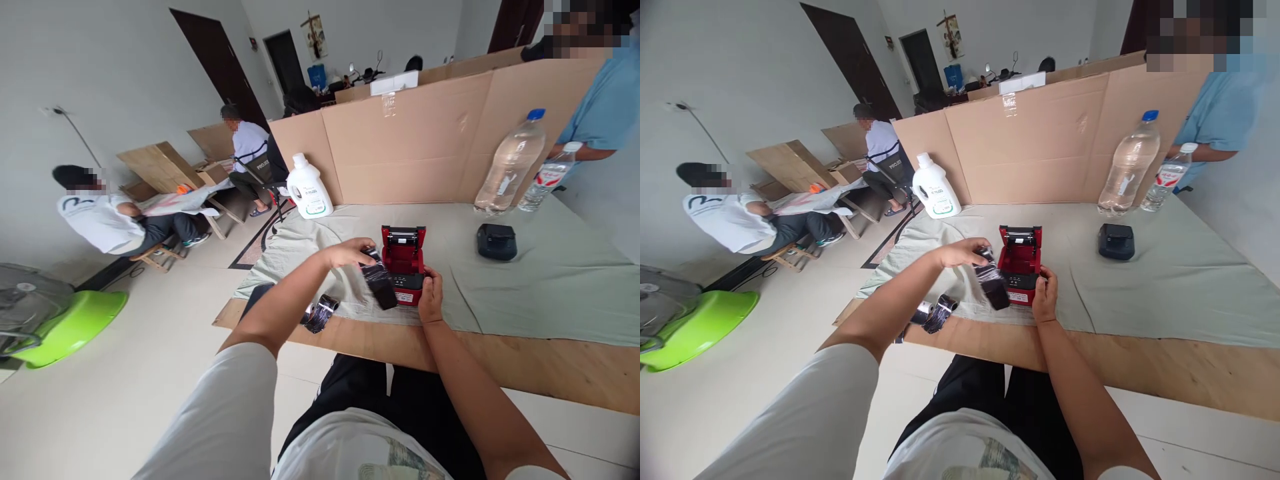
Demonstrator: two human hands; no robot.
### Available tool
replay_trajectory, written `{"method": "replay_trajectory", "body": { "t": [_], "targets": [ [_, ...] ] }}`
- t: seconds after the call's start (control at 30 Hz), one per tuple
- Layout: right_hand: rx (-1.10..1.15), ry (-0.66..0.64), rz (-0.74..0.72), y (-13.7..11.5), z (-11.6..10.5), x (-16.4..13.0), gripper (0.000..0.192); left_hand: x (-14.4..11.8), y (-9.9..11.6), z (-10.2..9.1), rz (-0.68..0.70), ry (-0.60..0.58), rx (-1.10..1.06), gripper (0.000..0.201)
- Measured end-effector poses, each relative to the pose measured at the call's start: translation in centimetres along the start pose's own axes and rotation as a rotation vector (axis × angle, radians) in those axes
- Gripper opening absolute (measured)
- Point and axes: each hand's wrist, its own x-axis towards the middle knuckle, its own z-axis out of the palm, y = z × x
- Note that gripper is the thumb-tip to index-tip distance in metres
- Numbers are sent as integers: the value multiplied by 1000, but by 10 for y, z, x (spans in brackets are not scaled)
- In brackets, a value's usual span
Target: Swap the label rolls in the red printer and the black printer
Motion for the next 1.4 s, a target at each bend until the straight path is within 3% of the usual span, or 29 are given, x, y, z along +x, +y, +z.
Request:
{"method": "replay_trajectory", "body": {
  "t": [0.13,0.23,0.37,0.47,0.67,0.8,0.93,1.03,1.13,1.27,1.33,1.4],
  "targets": [
    [-11,14,7,-5,0,1,53,-49,-26,-61,-289,92,45,43],
    [-3,23,20,-8,0,1,55,-68,-62,-79,-418,218,214,40],
    [0,12,27,-9,-1,0,58,-77,-105,-75,-495,288,535,45],
    [13,23,22,-9,-1,0,57,-87,-121,-72,-510,283,616,51],
    [30,32,24,-9,0,0,52,-134,-124,-84,-584,225,864,44],
    [21,33,29,-9,0,0,50,-157,-131,-73,-609,107,909,38],
    [17,14,44,-8,0,0,50,-169,-138,-61,-543,96,1004,29],
    [-6,20,38,-8,-2,-2,49,-178,-126,-66,-656,55,1012,26],
    [-89,49,-28,-14,-4,-3,45,-181,-90,-67,-660,-100,737,24],
    [-261,72,-297,-30,-6,-3,42,-160,-20,-39,-310,-347,194,43],
    [-331,59,-440,-40,-5,-4,46,-135,10,-15,-170,-438,164,44],
    [-379,36,-546,-48,-4,-5,55,-102,29,8,-51,-446,179,37]
  ]
}}
